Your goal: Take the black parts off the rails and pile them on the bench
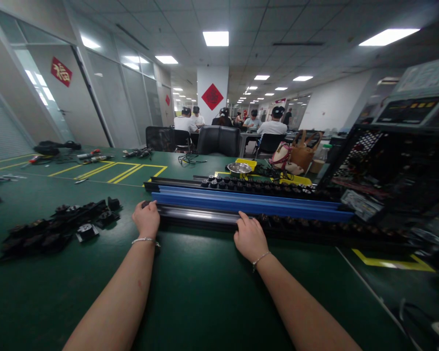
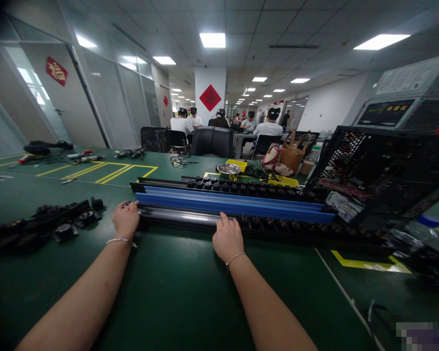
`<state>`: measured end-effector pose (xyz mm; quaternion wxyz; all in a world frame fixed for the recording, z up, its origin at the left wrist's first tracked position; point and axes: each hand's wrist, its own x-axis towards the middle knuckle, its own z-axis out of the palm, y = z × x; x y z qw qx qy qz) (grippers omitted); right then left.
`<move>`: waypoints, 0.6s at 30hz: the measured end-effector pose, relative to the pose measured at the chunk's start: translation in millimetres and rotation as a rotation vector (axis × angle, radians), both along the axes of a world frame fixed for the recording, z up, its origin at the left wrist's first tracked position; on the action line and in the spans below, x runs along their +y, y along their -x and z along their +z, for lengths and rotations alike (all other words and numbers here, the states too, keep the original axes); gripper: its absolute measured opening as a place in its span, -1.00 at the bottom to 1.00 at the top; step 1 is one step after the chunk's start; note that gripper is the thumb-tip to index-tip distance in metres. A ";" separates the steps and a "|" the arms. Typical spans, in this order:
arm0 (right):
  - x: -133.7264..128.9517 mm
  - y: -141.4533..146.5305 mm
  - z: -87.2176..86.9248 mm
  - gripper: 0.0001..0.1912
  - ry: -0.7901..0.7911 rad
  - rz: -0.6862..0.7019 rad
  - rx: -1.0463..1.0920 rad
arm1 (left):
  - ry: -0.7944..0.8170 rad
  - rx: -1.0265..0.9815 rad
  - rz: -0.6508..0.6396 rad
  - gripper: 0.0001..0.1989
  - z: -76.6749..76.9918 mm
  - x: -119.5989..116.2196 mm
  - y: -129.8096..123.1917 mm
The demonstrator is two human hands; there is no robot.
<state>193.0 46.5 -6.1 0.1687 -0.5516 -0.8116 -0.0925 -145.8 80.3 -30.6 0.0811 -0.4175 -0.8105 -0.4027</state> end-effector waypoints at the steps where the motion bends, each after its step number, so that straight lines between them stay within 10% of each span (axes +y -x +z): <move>1: 0.3 -0.2 -0.2 -0.71 0.000 0.003 -0.005 | -0.011 -0.012 0.020 -0.51 1.1 -0.6 -1.5; 18: 0.2 -0.1 2.5 -0.73 -0.006 0.002 -0.020 | -0.118 -0.071 0.099 -0.62 11.2 -5.8 -11.4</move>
